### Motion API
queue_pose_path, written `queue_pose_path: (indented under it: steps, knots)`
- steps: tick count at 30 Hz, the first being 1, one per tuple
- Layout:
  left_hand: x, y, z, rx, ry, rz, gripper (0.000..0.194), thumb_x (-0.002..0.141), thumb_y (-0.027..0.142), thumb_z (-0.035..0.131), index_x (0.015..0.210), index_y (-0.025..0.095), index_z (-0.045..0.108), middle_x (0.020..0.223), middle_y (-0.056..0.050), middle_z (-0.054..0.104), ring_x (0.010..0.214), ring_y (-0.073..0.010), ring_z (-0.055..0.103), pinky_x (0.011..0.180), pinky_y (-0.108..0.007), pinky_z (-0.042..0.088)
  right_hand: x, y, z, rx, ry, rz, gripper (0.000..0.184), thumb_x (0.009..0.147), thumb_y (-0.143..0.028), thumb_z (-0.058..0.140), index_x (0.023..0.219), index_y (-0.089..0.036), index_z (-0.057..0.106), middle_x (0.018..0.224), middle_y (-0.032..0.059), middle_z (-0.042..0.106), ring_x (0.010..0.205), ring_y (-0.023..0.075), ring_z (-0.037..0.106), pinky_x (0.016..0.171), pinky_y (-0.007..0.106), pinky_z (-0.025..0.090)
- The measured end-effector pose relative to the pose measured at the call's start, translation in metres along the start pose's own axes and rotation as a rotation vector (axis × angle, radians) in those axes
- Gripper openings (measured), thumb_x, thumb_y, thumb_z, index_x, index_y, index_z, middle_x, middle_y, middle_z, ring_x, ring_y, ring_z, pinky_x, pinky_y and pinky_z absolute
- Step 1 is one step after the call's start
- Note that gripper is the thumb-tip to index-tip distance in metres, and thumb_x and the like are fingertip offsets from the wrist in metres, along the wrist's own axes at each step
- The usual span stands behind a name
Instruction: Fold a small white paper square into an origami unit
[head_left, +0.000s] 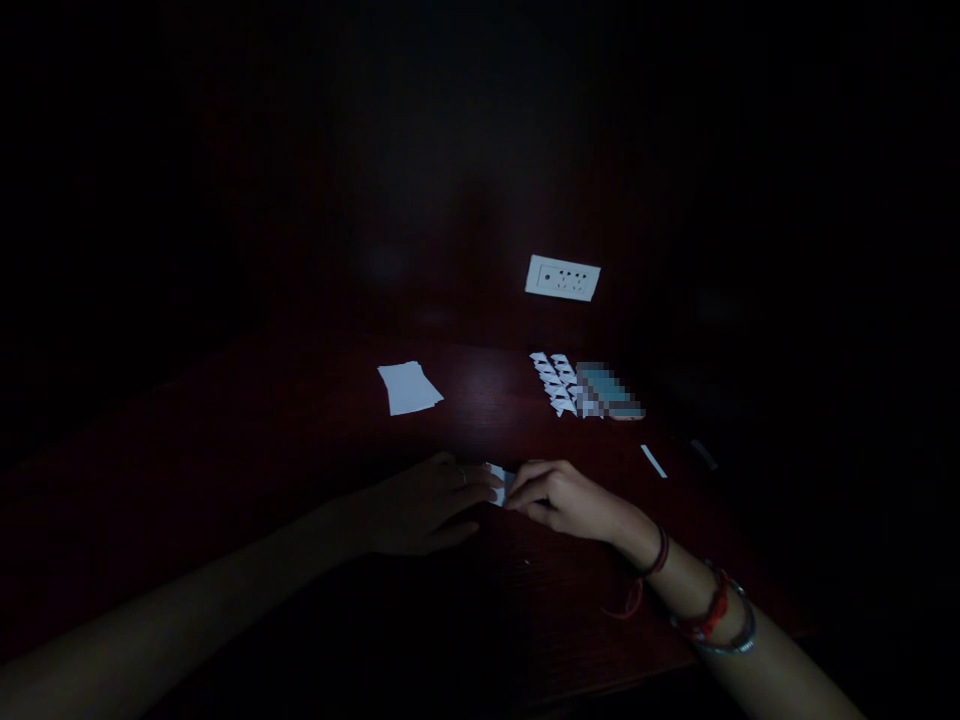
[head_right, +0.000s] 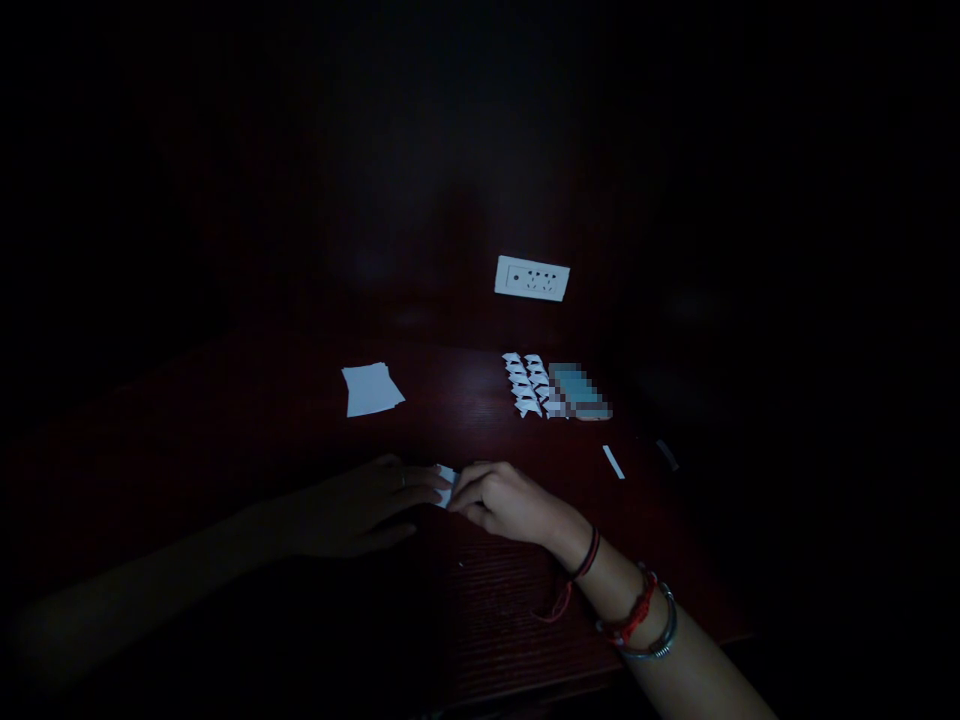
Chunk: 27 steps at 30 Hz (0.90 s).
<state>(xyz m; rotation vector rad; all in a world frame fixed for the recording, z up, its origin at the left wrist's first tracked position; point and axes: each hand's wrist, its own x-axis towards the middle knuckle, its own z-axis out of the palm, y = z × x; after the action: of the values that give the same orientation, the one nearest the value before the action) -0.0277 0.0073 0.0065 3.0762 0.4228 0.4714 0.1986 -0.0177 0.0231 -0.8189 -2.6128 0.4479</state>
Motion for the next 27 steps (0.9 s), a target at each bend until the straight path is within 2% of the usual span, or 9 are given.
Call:
queue_pose_path:
  steps: [7, 13, 19, 27]
  knots:
    - [-0.0016, -0.0014, 0.0015, -0.031, 0.017, 0.023, 0.039, 0.083, 0.027, 0.043, 0.121, 0.022, 0.035, 0.121, -0.005, 0.045, 0.113, -0.0211, 0.037, 0.089, -0.034, 0.028, 0.0007, 0.0024, -0.0022, 0.042, 0.004, 0.043, 0.024, 0.072, -0.004, 0.048, 0.086, -0.017, 0.063, 0.089, 0.0021, 0.061, 0.081, 0.0106, 0.057, 0.077, 0.023, 0.043]
    - [-0.001, 0.0012, -0.0014, -0.027, 0.014, 0.023, 0.04, 0.083, 0.026, 0.042, 0.122, 0.023, 0.033, 0.123, -0.005, 0.043, 0.115, -0.0218, 0.035, 0.087, -0.034, 0.029, 0.0009, 0.0044, -0.0018, -0.008, 0.082, 0.126, 0.023, 0.075, -0.009, 0.047, 0.09, -0.017, 0.062, 0.084, 0.0024, 0.059, 0.071, 0.0097, 0.055, 0.067, 0.02, 0.043]
    - [-0.0009, 0.002, -0.0032, 0.003, -0.02, -0.01, 0.04, 0.084, 0.028, 0.041, 0.123, 0.023, 0.033, 0.128, -0.006, 0.036, 0.111, -0.0217, 0.038, 0.089, -0.036, 0.027, 0.001, 0.0039, -0.0003, -0.107, 0.034, 0.081, 0.024, 0.077, -0.011, 0.046, 0.095, -0.018, 0.061, 0.087, 0.0033, 0.057, 0.076, 0.0108, 0.054, 0.071, 0.021, 0.041]
    - [0.0001, -0.0003, -0.0018, -0.001, -0.015, -0.009, 0.039, 0.083, 0.028, 0.042, 0.121, 0.023, 0.035, 0.125, -0.006, 0.04, 0.108, -0.0214, 0.04, 0.087, -0.034, 0.028, 0.0024, -0.002, -0.003, -0.283, -0.028, 0.069, 0.023, 0.079, -0.013, 0.043, 0.091, -0.02, 0.062, 0.084, 0.0023, 0.058, 0.072, 0.0105, 0.054, 0.067, 0.02, 0.039]
